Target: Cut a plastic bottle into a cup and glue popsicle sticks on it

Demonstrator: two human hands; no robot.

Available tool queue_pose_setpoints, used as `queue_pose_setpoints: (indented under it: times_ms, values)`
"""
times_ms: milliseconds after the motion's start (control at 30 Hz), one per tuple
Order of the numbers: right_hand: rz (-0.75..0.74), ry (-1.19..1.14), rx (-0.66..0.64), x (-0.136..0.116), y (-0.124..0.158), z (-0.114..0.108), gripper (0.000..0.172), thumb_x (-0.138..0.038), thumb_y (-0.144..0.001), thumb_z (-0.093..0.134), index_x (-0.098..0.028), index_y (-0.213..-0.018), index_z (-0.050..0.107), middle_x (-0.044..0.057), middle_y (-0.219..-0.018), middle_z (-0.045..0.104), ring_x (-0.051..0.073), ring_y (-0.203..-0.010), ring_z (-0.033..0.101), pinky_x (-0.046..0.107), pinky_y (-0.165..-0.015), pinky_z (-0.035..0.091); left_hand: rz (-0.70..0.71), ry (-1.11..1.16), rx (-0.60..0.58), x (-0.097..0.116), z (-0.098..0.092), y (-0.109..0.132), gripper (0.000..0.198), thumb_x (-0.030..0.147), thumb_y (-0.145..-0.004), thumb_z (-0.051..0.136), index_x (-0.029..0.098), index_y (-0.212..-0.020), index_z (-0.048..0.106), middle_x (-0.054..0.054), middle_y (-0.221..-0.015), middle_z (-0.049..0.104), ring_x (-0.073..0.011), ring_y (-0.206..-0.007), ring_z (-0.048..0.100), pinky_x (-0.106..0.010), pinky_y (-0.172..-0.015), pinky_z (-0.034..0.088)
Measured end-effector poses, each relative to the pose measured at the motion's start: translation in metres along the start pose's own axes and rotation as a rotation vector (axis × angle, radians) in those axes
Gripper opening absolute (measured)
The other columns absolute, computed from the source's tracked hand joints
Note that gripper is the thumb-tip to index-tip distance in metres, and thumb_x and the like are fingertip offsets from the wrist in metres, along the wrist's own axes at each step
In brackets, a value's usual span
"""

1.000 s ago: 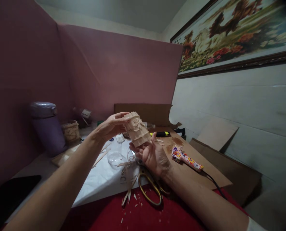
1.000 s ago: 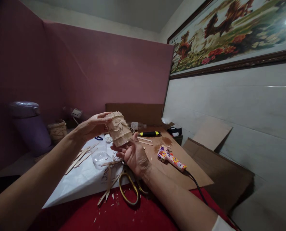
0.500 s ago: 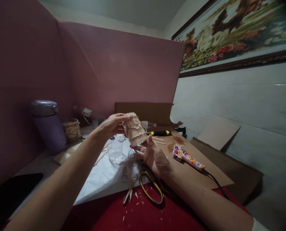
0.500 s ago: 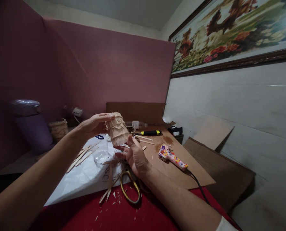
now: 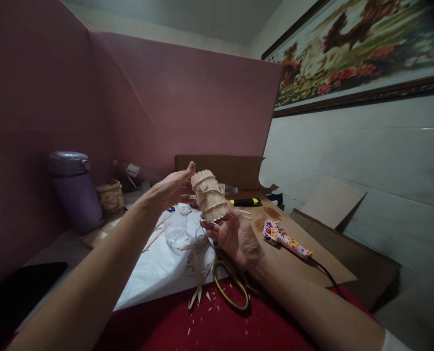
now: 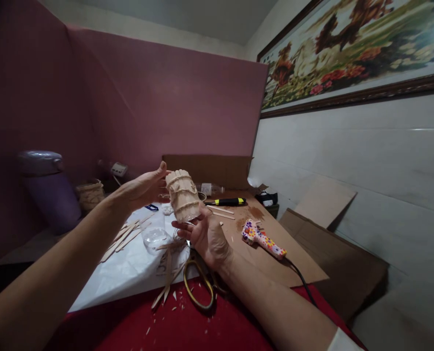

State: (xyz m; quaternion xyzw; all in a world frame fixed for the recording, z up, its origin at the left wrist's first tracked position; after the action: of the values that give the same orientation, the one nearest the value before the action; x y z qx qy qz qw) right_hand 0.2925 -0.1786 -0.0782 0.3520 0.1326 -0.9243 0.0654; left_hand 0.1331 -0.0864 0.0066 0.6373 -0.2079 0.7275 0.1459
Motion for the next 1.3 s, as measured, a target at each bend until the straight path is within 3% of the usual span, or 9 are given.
queue_pose_setpoints:
  times_ms: [167,533,733,967,1133,1300]
  values:
    - [0.027,-0.03,-0.026,-0.003,0.002,0.003,0.04,-0.046,-0.091,0.058,-0.014,-0.116,0.058,0.012,-0.097,0.074,0.02,-0.078,0.072,0.025,-0.062,0.055,-0.015,0.052,0.003,0.003,-0.001,0.001,0.063,0.067,-0.067,0.075,0.017,-0.103,0.061,-0.01,-0.089,0.068,-0.0239,-0.079,0.064,-0.041,-0.074,0.049]
    - [0.094,-0.132,-0.093,-0.007,-0.001,-0.005,0.042,-0.046,-0.094,0.05,-0.013,-0.116,0.06,0.014,-0.098,0.074,0.019,-0.077,0.069,0.025,-0.058,0.054,0.034,0.142,-0.106,0.006,0.004,0.007,0.054,0.057,-0.072,0.078,0.017,-0.105,0.063,-0.011,-0.098,0.069,-0.0248,-0.085,0.066,-0.045,-0.081,0.051]
    - [0.094,-0.149,-0.105,-0.009,0.0,-0.006,0.038,-0.042,-0.092,0.053,-0.015,-0.117,0.06,0.012,-0.098,0.075,0.019,-0.079,0.069,0.027,-0.063,0.055,0.078,0.166,-0.173,0.009,0.007,0.012,0.052,0.03,-0.064,0.088,0.019,-0.109,0.065,-0.007,-0.101,0.068,-0.0242,-0.09,0.066,-0.047,-0.088,0.051]
    - [0.113,-0.16,-0.091,-0.009,0.002,-0.004,0.039,-0.042,-0.089,0.056,-0.014,-0.116,0.061,0.012,-0.1,0.075,0.02,-0.084,0.069,0.027,-0.064,0.055,0.084,0.118,-0.204,0.013,0.014,0.017,0.066,0.008,-0.057,0.082,0.02,-0.119,0.063,-0.008,-0.104,0.068,-0.0233,-0.09,0.066,-0.041,-0.084,0.051]
    - [0.125,-0.174,-0.102,-0.009,0.003,-0.003,0.041,-0.044,-0.09,0.054,-0.012,-0.115,0.062,0.014,-0.1,0.075,0.019,-0.081,0.068,0.025,-0.061,0.053,0.106,0.111,-0.221,0.011,0.021,0.016,0.066,0.009,-0.057,0.082,0.017,-0.12,0.062,-0.009,-0.109,0.067,-0.0245,-0.095,0.065,-0.04,-0.083,0.05]
    - [0.144,-0.177,-0.098,-0.009,0.003,-0.001,0.045,-0.043,-0.09,0.053,-0.014,-0.123,0.059,0.013,-0.095,0.075,0.016,-0.069,0.065,0.025,-0.062,0.054,0.132,0.107,-0.339,0.0,0.029,0.011,0.057,0.015,-0.063,0.082,0.016,-0.117,0.064,-0.012,-0.11,0.068,-0.0236,-0.093,0.066,-0.037,-0.082,0.049]
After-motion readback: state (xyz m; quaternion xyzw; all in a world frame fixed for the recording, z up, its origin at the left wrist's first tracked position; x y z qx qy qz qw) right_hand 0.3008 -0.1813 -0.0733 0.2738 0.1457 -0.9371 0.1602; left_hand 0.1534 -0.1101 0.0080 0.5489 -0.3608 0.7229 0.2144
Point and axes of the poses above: each hand's wrist, its own y-axis away from the middle knuckle, its own z-axis out of the palm, x = y × z, the point moved 2 cm from there along -y, towards the middle knuckle
